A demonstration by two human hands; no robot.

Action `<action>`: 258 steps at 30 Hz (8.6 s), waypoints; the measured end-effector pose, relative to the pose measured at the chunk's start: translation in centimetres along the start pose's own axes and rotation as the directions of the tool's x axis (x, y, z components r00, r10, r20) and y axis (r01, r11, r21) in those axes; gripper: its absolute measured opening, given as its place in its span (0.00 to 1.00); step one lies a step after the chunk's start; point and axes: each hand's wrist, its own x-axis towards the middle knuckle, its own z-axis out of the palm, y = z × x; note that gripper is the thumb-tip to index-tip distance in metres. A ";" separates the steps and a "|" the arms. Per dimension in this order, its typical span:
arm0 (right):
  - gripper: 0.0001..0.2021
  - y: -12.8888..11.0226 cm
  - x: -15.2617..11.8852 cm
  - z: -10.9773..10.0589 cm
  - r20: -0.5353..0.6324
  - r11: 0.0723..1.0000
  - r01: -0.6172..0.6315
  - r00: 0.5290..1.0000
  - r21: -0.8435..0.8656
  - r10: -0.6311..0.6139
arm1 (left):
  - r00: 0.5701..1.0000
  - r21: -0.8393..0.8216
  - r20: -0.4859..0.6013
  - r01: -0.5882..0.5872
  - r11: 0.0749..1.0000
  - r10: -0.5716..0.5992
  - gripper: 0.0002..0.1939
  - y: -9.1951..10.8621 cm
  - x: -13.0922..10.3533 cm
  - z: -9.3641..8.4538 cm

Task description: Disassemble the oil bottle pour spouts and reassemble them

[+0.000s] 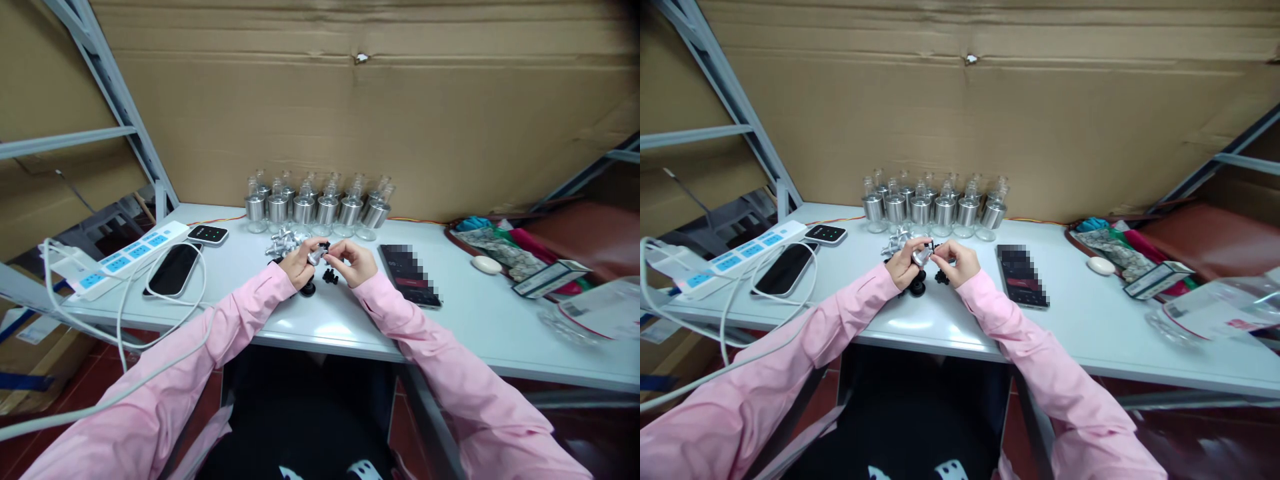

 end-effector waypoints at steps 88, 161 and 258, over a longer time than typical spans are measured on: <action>0.14 -0.9 -0.4 0.3 -0.052 0.994 -0.007 0.999 0.113 0.013 | 1.000 0.078 0.007 -0.019 0.997 0.019 0.33 1.0 0.3 -0.5; 0.15 0.7 0.6 -1.1 0.602 0.420 -0.613 0.779 0.669 0.177 | 0.990 0.270 -0.015 -0.128 0.954 0.137 0.38 0.0 0.3 0.4; 0.08 -0.3 0.3 0.0 0.295 0.840 -0.327 0.932 0.434 0.210 | 0.984 0.340 0.108 -0.168 0.925 0.139 0.36 1.1 0.5 0.2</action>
